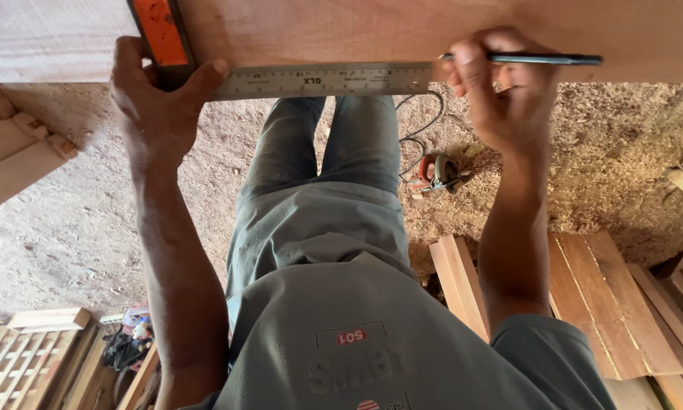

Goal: The person measures and marks wooden planks using a metal ruler and a pencil. They repeatedly position the ruler, mark measurements, and move between planks in a woodshop environment.

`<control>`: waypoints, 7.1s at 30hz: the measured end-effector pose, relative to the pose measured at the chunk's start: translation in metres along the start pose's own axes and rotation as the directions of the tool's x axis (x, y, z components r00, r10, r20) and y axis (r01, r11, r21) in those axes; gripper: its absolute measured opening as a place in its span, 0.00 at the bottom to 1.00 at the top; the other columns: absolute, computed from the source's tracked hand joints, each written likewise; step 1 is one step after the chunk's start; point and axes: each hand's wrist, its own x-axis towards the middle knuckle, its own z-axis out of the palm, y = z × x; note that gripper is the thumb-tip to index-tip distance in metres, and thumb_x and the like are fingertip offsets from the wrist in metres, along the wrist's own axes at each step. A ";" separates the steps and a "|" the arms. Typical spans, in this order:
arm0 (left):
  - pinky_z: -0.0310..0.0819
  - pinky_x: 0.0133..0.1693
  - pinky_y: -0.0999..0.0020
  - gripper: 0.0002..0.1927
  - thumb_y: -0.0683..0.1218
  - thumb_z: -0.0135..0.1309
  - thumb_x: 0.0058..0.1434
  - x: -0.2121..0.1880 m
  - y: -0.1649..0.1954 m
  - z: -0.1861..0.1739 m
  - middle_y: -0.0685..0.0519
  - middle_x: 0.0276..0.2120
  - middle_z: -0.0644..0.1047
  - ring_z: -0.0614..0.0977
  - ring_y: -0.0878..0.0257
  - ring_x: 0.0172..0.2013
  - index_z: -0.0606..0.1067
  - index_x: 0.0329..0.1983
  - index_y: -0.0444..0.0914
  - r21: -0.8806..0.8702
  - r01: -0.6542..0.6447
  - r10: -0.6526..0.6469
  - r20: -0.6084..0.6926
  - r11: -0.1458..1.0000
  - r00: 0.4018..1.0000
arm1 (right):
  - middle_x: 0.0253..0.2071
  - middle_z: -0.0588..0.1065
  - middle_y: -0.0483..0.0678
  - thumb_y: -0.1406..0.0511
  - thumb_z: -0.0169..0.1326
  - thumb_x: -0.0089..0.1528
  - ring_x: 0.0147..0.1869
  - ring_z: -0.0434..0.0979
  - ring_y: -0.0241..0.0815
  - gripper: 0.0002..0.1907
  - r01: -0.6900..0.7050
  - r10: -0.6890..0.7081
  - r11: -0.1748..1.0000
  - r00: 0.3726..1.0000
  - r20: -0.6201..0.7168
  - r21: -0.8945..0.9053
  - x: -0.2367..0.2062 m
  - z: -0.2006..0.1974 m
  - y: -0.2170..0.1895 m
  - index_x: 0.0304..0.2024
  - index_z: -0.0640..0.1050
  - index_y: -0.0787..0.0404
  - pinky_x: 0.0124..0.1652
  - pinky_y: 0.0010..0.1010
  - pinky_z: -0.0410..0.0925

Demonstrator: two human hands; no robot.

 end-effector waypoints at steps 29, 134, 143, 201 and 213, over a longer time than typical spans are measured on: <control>0.85 0.40 0.65 0.24 0.47 0.71 0.68 -0.006 -0.010 0.003 0.45 0.38 0.80 0.88 0.61 0.40 0.66 0.51 0.35 -0.017 -0.011 0.011 0.007 1.000 1.000 | 0.37 0.80 0.55 0.66 0.48 0.82 0.37 0.84 0.41 0.08 0.204 -0.197 0.964 0.979 0.053 -0.172 -0.001 0.009 0.015 0.49 0.74 0.65 0.33 0.29 0.74; 0.85 0.39 0.65 0.26 0.52 0.74 0.68 -0.004 -0.013 0.004 0.46 0.36 0.82 0.87 0.62 0.37 0.69 0.51 0.35 -0.054 -0.023 0.021 -0.040 0.998 0.999 | 0.48 0.84 0.49 0.66 0.68 0.67 0.57 0.77 0.45 0.09 0.194 -0.336 0.817 0.926 -0.174 -0.543 -0.037 0.054 0.008 0.48 0.81 0.58 0.57 0.38 0.71; 0.86 0.39 0.64 0.27 0.53 0.73 0.69 -0.006 -0.017 0.005 0.46 0.36 0.82 0.87 0.62 0.38 0.69 0.51 0.35 -0.014 -0.057 0.056 -0.042 0.998 0.998 | 0.48 0.84 0.48 0.65 0.71 0.66 0.56 0.77 0.45 0.11 0.157 -0.291 0.822 0.942 -0.167 -0.548 -0.039 0.050 0.006 0.46 0.81 0.58 0.56 0.37 0.71; 0.80 0.33 0.61 0.32 0.58 0.75 0.36 -0.022 0.082 -0.035 0.49 0.25 0.81 0.84 0.57 0.30 0.78 0.41 0.38 0.071 0.276 -0.242 -0.313 0.958 0.918 | 0.42 0.80 0.52 0.68 0.59 0.69 0.48 0.78 0.50 0.05 0.535 -0.561 0.766 0.827 0.034 -0.356 0.066 0.009 -0.044 0.46 0.83 0.62 0.49 0.38 0.72; 0.79 0.32 0.62 0.22 0.53 0.71 0.47 0.001 0.056 0.001 0.45 0.31 0.81 0.84 0.61 0.32 0.79 0.39 0.35 0.068 -0.024 0.044 -0.305 0.997 0.951 | 0.37 0.80 0.50 0.69 0.58 0.65 0.44 0.78 0.49 0.06 0.539 -0.585 0.743 0.811 0.006 -0.397 0.063 -0.008 -0.041 0.44 0.83 0.62 0.48 0.41 0.71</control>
